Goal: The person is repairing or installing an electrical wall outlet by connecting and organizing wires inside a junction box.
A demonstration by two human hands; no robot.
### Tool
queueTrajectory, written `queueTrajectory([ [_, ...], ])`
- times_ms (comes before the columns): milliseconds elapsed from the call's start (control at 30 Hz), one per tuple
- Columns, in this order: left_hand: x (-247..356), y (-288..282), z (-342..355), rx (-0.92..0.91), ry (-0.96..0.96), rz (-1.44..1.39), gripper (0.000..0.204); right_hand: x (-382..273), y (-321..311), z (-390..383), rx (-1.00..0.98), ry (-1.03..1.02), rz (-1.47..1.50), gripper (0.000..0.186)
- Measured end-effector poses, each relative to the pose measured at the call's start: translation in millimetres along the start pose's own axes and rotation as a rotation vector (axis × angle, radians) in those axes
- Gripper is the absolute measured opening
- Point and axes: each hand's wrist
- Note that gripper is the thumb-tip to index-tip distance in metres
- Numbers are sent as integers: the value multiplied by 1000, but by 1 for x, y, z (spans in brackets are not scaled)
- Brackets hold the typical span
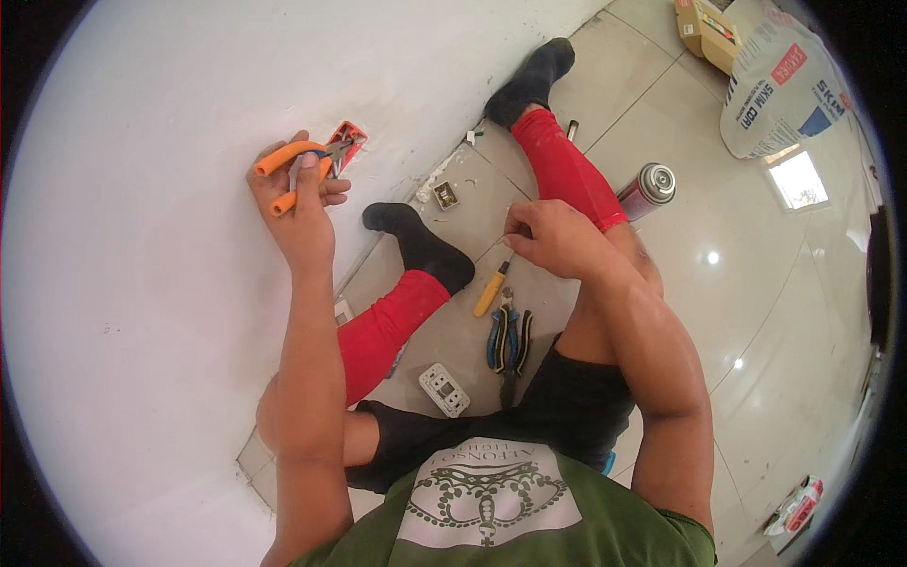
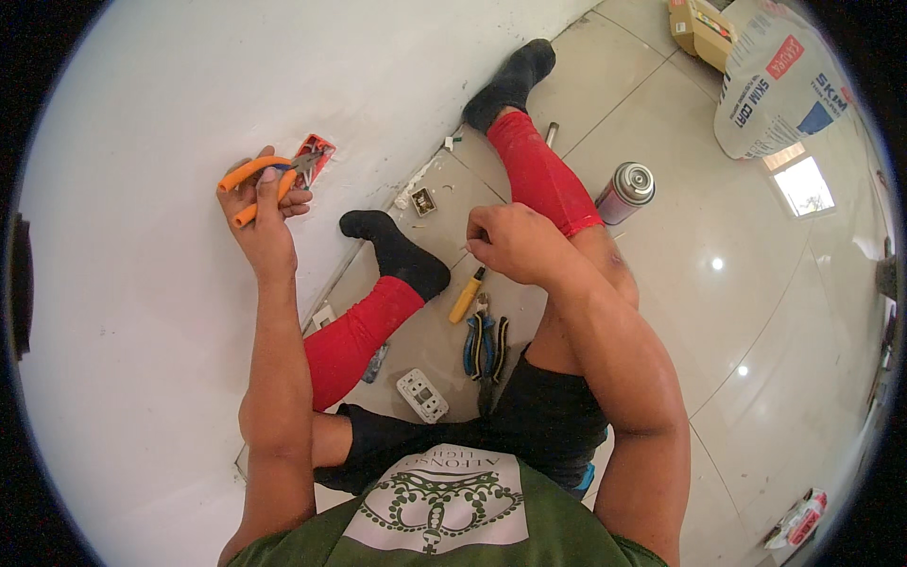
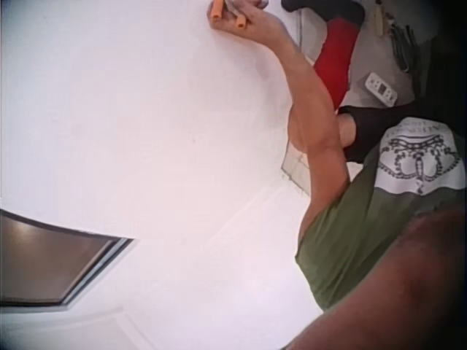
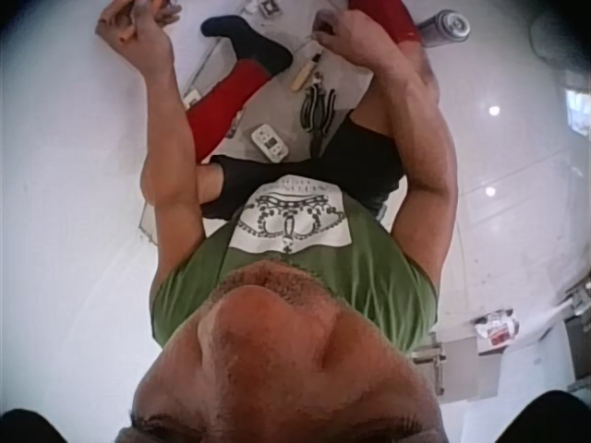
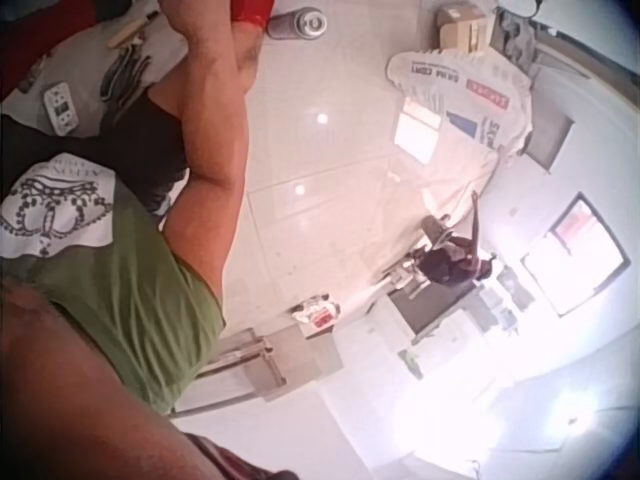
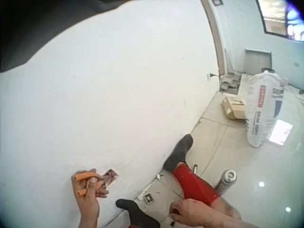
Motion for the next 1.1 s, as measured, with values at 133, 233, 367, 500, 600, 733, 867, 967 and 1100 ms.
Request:
queueTrajectory([
  [133,2,-1,-11,73,41,-16,35,2,-1,-1,20,-1,16,18],
  [233,3,-8,-17,185,126,-21,36,-2,-3,1,20,-4,13,18],
  [367,-7,-5,-21,229,150,-26,29,3,0,3,6,3,22,19],
  [500,-18,-3,-27,217,145,-56,31,-1,2,3,6,18,2,19],
  [600,-23,-3,-34,201,117,-54,33,-4,3,3,7,46,-10,20],
  [733,-26,-4,-36,211,59,-115,36,-3,7,5,14,38,-9,21],
  [867,-17,-14,-12,134,3,-85,36,0,8,8,29,11,-46,21],
  [967,-7,-21,2,2,-80,-28,40,-6,5,8,12,46,-7,22],
  [1100,-1,-12,11,-51,-136,-2,39,1,3,10,11,34,-8,22],
])
Point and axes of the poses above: each hand's wrist, its own z-axis towards the middle knuckle, its own y-axis out of the palm, x = y × z, and after that the axes turned 9 degrees about y, right-handed
